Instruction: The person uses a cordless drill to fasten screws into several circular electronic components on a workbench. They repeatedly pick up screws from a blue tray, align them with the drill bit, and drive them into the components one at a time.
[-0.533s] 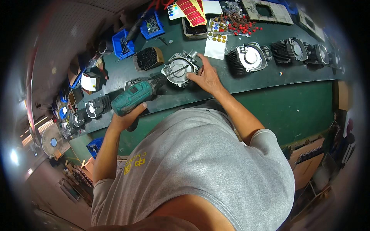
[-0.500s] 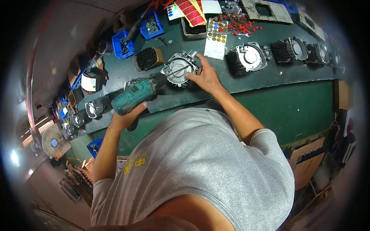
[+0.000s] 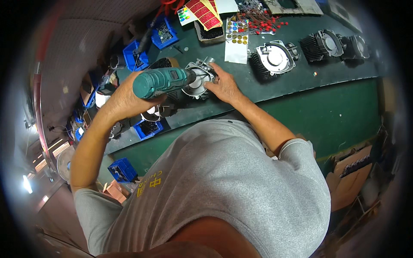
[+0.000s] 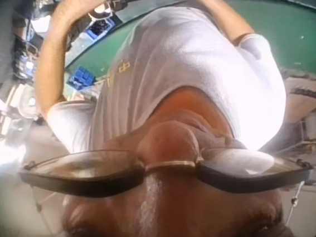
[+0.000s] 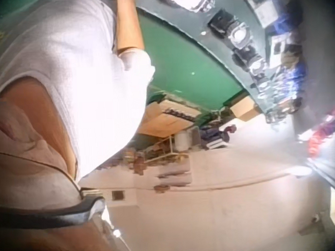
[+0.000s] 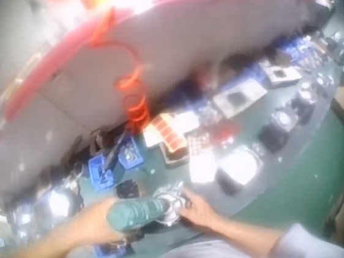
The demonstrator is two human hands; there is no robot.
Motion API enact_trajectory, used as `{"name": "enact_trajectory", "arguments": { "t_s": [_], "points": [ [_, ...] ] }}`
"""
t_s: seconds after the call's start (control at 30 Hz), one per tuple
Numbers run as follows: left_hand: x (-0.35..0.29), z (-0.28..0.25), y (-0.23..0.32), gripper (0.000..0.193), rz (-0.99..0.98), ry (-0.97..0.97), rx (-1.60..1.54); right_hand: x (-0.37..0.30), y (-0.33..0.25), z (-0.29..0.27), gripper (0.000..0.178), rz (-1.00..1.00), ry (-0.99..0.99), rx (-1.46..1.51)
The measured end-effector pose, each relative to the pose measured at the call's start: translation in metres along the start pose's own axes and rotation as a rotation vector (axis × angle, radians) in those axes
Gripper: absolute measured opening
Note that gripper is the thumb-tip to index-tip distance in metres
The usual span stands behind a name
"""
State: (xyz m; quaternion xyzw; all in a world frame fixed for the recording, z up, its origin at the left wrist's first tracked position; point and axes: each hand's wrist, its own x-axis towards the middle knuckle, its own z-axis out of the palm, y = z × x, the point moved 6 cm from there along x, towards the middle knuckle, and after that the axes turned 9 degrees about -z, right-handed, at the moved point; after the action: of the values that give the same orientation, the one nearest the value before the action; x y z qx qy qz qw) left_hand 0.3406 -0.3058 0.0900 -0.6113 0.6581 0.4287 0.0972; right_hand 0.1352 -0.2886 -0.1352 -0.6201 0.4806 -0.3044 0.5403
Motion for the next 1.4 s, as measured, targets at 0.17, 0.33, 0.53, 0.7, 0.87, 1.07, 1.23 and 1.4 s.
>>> {"name": "enact_trajectory", "arguments": {
  "t_s": [0.17,0.33,0.53,0.7,0.87,1.07,1.23,1.4],
  "points": [
    [0.007,-0.013,0.025,0.032,-0.012,0.016,0.138,0.002,0.002,0.0,0.079,-0.027,-0.007,0.023],
    [0.015,-0.011,0.022,0.033,-0.028,-0.028,0.091,0.002,0.007,-0.002,0.077,0.004,0.001,0.048],
    [0.014,-0.003,0.007,0.031,0.04,0.037,-0.062,0.003,0.007,0.002,0.076,-0.009,0.014,0.107],
    [0.011,0.001,0.01,0.032,-0.008,0.015,-0.069,0.003,0.008,0.002,0.074,-0.019,0.046,0.092],
    [0.012,0.007,0.002,0.031,0.057,0.03,-0.07,0.002,0.007,0.005,0.074,-0.021,0.072,0.118],
    [0.009,0.009,0.003,0.032,0.017,0.031,0.036,0.001,0.009,0.007,0.072,-0.021,0.102,0.096],
    [0.004,0.011,0.006,0.035,-0.02,0.025,0.118,-0.001,0.002,0.006,0.07,-0.013,0.104,0.074],
    [-0.011,0.007,0.009,0.04,0.089,0.059,-0.197,-0.003,0.008,0.008,0.07,-0.013,0.12,0.049]
  ]
}}
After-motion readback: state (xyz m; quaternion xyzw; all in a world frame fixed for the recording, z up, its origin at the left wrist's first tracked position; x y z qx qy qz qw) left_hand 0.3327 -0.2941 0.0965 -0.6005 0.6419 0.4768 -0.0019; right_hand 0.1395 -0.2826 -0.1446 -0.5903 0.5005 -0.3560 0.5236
